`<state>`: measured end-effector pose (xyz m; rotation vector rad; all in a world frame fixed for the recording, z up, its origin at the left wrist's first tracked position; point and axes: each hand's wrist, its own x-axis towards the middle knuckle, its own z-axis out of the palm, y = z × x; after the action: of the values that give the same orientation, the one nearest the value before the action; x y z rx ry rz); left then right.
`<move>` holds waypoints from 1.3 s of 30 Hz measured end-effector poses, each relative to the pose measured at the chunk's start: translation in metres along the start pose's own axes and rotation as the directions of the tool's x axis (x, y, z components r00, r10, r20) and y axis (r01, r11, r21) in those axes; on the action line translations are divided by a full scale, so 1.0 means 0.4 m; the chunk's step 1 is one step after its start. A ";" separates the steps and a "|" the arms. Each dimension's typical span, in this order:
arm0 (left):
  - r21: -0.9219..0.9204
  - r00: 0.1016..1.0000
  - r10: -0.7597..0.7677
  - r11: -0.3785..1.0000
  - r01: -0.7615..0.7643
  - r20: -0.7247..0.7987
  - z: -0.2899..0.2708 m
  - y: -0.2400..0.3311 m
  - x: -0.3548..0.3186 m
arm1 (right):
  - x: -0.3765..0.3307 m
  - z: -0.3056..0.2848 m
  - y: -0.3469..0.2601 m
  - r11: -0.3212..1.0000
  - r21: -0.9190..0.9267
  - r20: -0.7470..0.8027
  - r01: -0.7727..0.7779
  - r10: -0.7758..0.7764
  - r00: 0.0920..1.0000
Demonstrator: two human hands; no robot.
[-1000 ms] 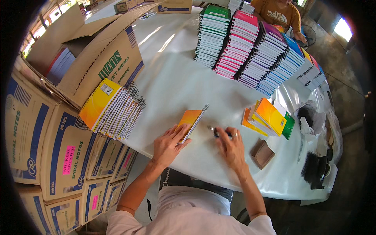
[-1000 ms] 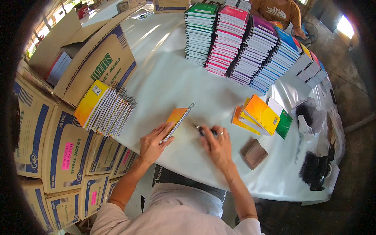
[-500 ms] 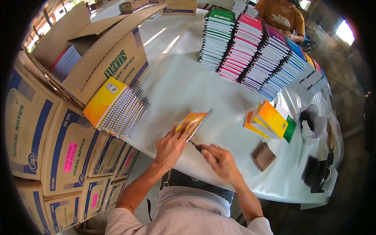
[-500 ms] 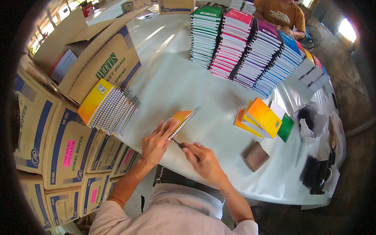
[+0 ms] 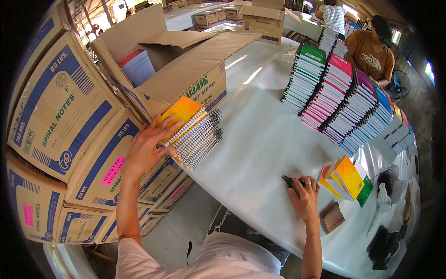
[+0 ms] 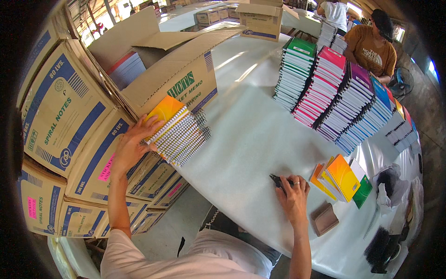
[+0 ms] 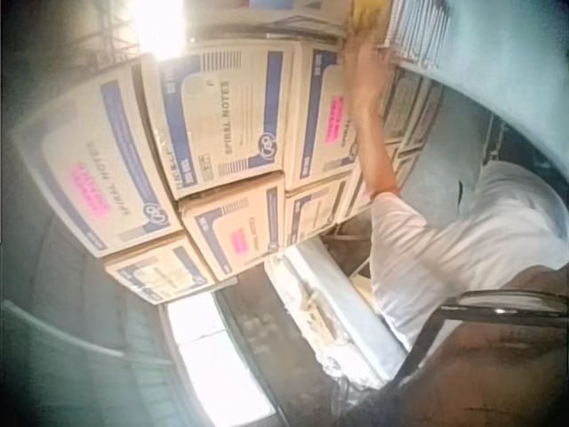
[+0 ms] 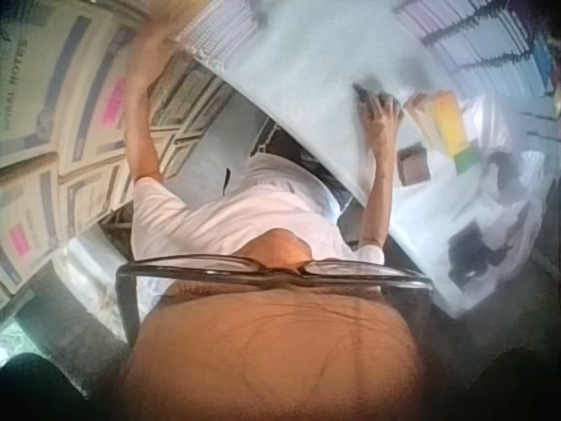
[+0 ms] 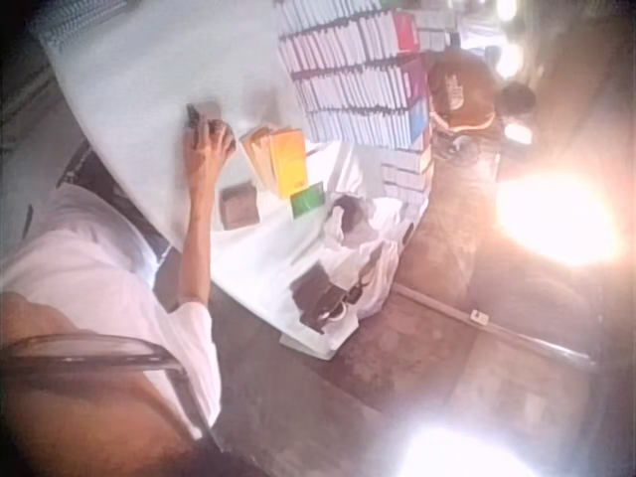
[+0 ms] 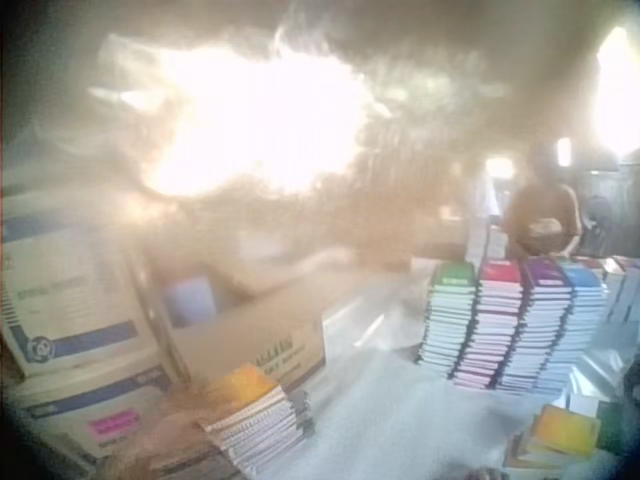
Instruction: The person uses a pair of snips to cut the ends of spiral notebook coils, then stacks the finished notebooks on top of a cardboard box.
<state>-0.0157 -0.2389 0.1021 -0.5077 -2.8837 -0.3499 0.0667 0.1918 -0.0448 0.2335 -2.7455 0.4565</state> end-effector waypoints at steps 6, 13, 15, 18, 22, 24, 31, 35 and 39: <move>0.062 0.996 0.005 0.998 -0.011 0.094 -0.018 -0.001 -0.005 | -0.017 -0.133 0.056 0.965 0.164 -0.418 -0.202 0.254 0.872; 0.023 0.826 0.246 0.962 -0.272 -0.506 0.029 0.111 -0.017 | -0.181 -0.290 0.611 0.612 0.302 -0.062 -0.731 0.778 0.626; -0.007 0.773 0.250 0.950 -0.313 -0.583 0.068 0.154 -0.020 | -0.107 -0.279 0.497 0.530 0.510 0.031 -0.677 0.776 0.630; -0.157 0.814 0.260 0.907 -0.390 -0.520 0.140 0.273 0.003 | -0.105 -0.283 0.483 0.507 0.565 -0.029 -0.651 0.801 0.598; -0.559 0.882 0.283 0.691 -0.459 -0.376 0.261 0.413 0.045 | -0.139 -0.282 0.465 0.599 0.603 -0.235 -0.527 0.765 0.600; -0.833 0.956 0.133 0.469 -0.294 -0.263 0.328 0.487 0.040 | -0.120 -0.280 0.374 0.577 0.754 -0.299 -0.314 0.727 0.618; -0.933 0.981 0.075 -0.304 0.194 0.179 0.455 0.704 0.013 | -0.143 -0.061 -0.039 0.159 0.987 -0.151 0.037 0.801 0.579; -0.978 0.997 0.046 -0.198 0.062 0.054 0.491 0.666 -0.005 | -0.178 -0.051 -0.048 0.002 0.996 0.067 -0.091 0.671 0.738; -0.947 0.908 0.404 0.321 -0.024 0.113 0.318 0.609 0.058 | -0.274 -0.192 0.352 0.890 0.294 -0.663 -0.349 0.453 0.596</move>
<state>0.0311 0.0241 0.0342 -1.2054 -2.4699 -2.1322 0.1615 0.3609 -0.0561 -0.4756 -1.9505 0.6778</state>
